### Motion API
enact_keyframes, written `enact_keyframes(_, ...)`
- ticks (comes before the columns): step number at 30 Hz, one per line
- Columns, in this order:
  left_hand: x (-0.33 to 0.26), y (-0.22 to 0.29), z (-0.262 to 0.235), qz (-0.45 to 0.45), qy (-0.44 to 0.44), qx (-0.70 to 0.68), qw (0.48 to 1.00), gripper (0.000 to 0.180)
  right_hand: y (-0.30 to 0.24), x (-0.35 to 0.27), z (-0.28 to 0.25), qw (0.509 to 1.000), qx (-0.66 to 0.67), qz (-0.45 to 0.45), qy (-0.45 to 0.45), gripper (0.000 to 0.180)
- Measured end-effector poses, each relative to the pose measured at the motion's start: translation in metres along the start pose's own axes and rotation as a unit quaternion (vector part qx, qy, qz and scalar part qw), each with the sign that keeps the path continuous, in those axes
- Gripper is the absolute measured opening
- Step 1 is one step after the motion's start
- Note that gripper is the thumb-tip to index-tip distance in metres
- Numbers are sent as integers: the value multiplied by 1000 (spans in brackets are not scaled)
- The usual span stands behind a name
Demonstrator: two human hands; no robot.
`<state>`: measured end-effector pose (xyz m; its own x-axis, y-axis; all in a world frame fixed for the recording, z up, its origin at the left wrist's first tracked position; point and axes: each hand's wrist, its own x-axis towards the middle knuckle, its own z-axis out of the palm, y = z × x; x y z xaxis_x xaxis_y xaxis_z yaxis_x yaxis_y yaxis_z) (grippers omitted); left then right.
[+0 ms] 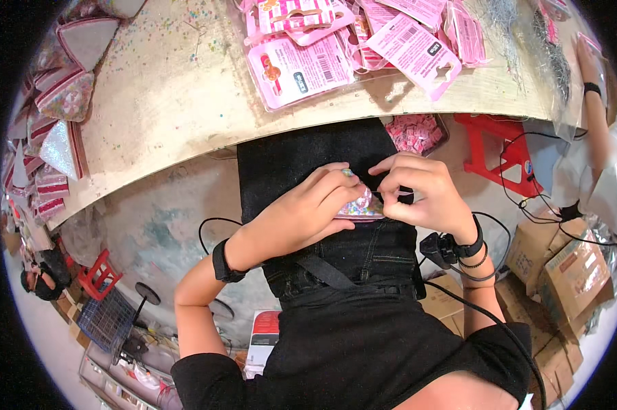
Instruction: Packaging small items and pink packets into colorful cake-shaped cardboard boxes at a large workshop table.
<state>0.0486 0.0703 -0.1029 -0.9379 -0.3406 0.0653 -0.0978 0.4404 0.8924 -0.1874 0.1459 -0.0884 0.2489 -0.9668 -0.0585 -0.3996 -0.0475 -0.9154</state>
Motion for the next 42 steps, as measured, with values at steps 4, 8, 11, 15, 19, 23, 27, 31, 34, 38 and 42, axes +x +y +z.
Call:
enact_keyframes(4, -2, -1, 2, -3, 2, 13, 1000, 54, 1, 0, 4, 1000, 11, 4, 7, 17)
enact_keyframes(8, -2, -1, 1, -5, -2, 26, 1000, 53, 0, 2, 6, 1000, 10, -2, 10, 16)
enact_keyframes(11, -1, -1, -1, -2, -10, 27, 1000, 54, 0, 2, 8, 1000, -5, -12, 16, 16)
enact_keyframes(15, 0, 0, 0, 3, -17, 39, 999, 54, -1, 2, 8, 1000, -17, -16, 17, 16)
enact_keyframes(19, 1, 0, 1, 9, -22, 52, 998, 54, -6, 5, 5, 996, -83, -39, 15, 15)
enact_keyframes(23, 4, 4, 2, 25, -38, 96, 994, 55, -23, 4, 5, 989, -149, -11, -6, 13)
enact_keyframes(27, 2, 11, 7, 30, -12, 135, 990, 50, -31, 3, 2, 987, 23, 160, -16, 8)
enact_keyframes(31, 4, 13, 9, 16, -8, 131, 991, 47, -34, -9, 18, 987, -106, 114, 46, 12)
enact_keyframes(34, 5, 15, 10, 15, -16, 137, 990, 47, -40, -11, 27, 966, -246, 34, 67, 16)
enact_keyframes(38, 4, 13, 11, 32, 5, 135, 990, 48, -37, -15, 15, 974, -211, 82, 7, 19)
enact_keyframes(42, 5, 12, 12, 28, -1, 118, 993, 49, -43, -13, 18, 957, -288, 27, 0, 18)
